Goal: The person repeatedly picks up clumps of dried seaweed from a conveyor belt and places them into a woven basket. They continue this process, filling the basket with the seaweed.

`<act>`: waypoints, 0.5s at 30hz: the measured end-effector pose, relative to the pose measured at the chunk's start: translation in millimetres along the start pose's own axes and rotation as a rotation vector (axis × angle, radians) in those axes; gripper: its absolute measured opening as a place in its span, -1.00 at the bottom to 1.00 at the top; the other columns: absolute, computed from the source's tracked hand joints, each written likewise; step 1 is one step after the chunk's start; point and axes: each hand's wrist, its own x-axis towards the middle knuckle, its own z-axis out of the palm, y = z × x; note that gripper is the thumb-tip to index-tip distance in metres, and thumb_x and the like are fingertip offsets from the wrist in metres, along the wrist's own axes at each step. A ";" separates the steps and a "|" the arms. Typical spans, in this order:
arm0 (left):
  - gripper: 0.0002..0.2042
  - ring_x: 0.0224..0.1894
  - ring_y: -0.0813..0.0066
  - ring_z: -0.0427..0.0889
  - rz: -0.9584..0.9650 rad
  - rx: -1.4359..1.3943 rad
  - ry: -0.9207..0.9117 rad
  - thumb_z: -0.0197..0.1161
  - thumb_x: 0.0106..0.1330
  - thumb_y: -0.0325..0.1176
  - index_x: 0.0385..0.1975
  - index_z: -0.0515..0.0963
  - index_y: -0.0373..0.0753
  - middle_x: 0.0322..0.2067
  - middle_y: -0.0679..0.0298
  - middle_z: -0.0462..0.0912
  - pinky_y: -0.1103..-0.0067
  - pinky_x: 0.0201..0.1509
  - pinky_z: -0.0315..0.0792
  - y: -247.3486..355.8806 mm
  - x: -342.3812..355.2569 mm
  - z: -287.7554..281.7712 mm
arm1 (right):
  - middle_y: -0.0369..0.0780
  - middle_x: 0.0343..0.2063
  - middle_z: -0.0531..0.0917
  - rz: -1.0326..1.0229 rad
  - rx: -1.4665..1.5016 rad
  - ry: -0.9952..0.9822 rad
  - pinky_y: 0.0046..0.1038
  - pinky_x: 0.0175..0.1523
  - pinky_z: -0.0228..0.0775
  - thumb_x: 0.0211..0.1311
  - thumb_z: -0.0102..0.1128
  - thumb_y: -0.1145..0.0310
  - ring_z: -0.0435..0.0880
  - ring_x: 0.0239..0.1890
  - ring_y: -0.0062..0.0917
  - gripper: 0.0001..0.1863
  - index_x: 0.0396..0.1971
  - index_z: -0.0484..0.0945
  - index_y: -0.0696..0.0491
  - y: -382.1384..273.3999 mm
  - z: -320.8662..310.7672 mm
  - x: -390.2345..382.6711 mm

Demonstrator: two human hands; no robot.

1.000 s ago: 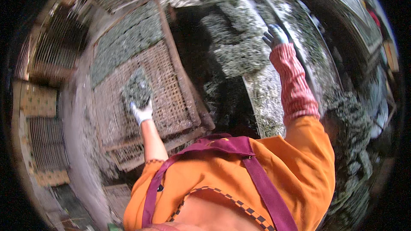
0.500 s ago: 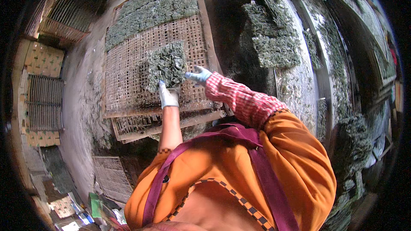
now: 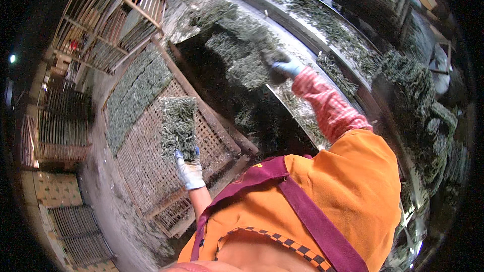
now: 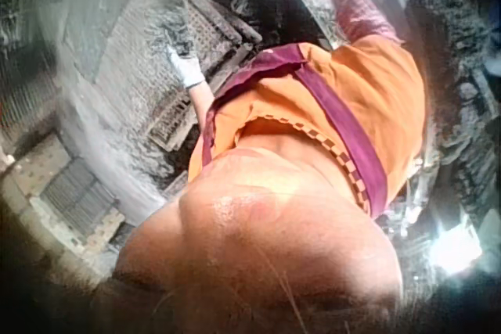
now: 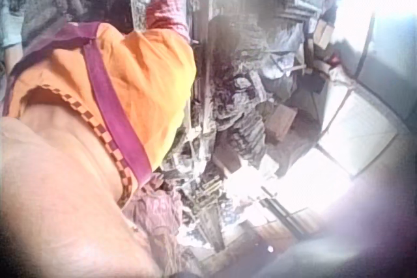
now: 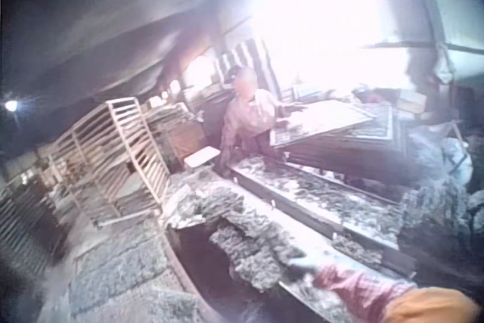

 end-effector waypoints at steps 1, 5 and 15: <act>-0.62 -0.10 0.29 0.62 -0.052 0.017 0.010 0.15 0.31 -0.18 0.06 0.42 -0.20 0.00 0.22 0.56 0.27 -0.12 0.60 -5.3 0.3 4.4 | -0.29 -0.15 0.58 -0.043 0.002 0.003 -0.44 0.01 0.41 -0.01 0.38 0.43 0.52 -0.10 -0.59 -0.46 0.03 0.44 0.09 -9.3 -43.7 1.3; -0.60 -0.10 0.32 0.61 -0.204 0.157 -0.072 0.16 0.28 -0.20 0.08 0.42 -0.19 -0.02 0.22 0.57 0.32 -0.14 0.60 -37.6 -2.3 36.1 | -0.25 -0.45 0.62 0.219 -0.288 0.133 -0.40 -0.14 0.47 -0.02 0.30 0.44 0.59 -0.31 -0.46 -0.57 -0.07 0.49 0.06 -26.0 -175.7 3.5; -0.66 -0.11 0.44 0.58 -0.400 0.593 -0.540 0.09 0.29 -0.27 -0.03 0.48 -0.35 -0.12 0.21 0.59 0.50 0.00 0.48 -102.6 -28.6 138.9 | -0.18 0.01 0.55 0.116 -0.172 -0.464 -0.44 0.11 0.40 0.10 0.32 0.44 0.52 0.01 -0.49 -0.40 0.18 0.34 0.03 -35.3 -78.7 -56.7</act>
